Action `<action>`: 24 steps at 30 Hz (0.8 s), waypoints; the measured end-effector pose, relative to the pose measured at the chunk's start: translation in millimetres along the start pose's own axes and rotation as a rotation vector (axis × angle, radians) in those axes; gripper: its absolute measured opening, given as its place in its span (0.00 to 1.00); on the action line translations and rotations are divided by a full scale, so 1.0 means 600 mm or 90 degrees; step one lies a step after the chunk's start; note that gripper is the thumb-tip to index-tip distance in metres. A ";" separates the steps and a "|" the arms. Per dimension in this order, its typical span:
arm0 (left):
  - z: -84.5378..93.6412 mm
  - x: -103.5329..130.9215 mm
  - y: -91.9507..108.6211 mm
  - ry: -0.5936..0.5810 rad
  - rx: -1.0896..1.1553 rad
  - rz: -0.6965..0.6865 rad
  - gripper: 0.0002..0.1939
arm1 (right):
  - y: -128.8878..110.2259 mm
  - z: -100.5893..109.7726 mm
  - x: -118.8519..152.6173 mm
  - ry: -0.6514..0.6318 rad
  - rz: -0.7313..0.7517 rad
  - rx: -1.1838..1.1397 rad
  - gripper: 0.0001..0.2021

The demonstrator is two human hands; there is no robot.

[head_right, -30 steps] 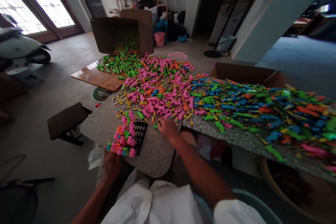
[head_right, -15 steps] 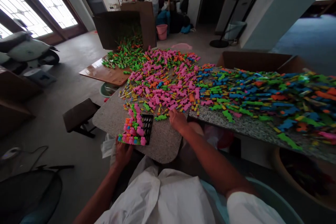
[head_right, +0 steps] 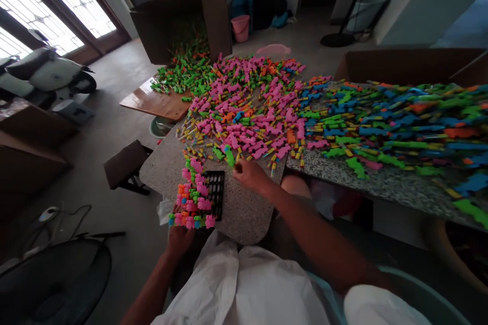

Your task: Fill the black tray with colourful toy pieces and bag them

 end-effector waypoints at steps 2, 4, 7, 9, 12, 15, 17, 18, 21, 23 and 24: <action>0.002 -0.001 0.004 0.007 0.002 -0.021 0.19 | -0.038 -0.027 -0.021 -0.011 0.047 -0.101 0.04; 0.005 -0.003 0.008 0.010 0.001 -0.040 0.19 | -0.070 -0.054 -0.043 -0.016 0.072 -0.132 0.04; 0.008 -0.005 0.015 0.005 0.005 -0.053 0.19 | -0.094 -0.082 -0.069 -0.023 0.069 -0.087 0.06; 0.009 -0.006 0.019 0.002 0.009 -0.045 0.19 | -0.099 -0.091 -0.080 -0.032 0.069 -0.049 0.08; 0.010 -0.008 0.023 0.014 0.011 -0.027 0.19 | -0.102 -0.092 -0.088 -0.044 0.089 -0.004 0.09; 0.010 -0.009 0.025 0.017 0.016 -0.029 0.19 | -0.107 -0.091 -0.088 -0.049 0.126 0.044 0.09; 0.010 -0.009 0.025 0.013 0.020 -0.033 0.19 | -0.110 -0.092 -0.086 -0.049 0.138 0.073 0.09; 0.010 -0.009 0.025 0.015 0.023 -0.034 0.19 | -0.111 -0.092 -0.085 -0.047 0.143 0.085 0.10; 0.010 -0.010 0.024 0.028 0.027 -0.029 0.18 | -0.113 -0.093 -0.083 -0.044 0.167 0.109 0.10; 0.009 -0.009 0.024 0.027 0.025 -0.022 0.18 | -0.115 -0.095 -0.084 -0.051 0.181 0.117 0.09; 0.009 -0.009 0.024 0.025 0.025 -0.020 0.18 | -0.116 -0.097 -0.084 -0.056 0.182 0.122 0.09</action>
Point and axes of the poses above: each hand's wrist, its own x-axis away from the middle knuckle, its own z-axis out of the back of the hand, y = z × x, the point moved 2 cm from there along -x, towards the middle knuckle, and after that the axes turned 6 degrees about x, right-handed, at the moved point
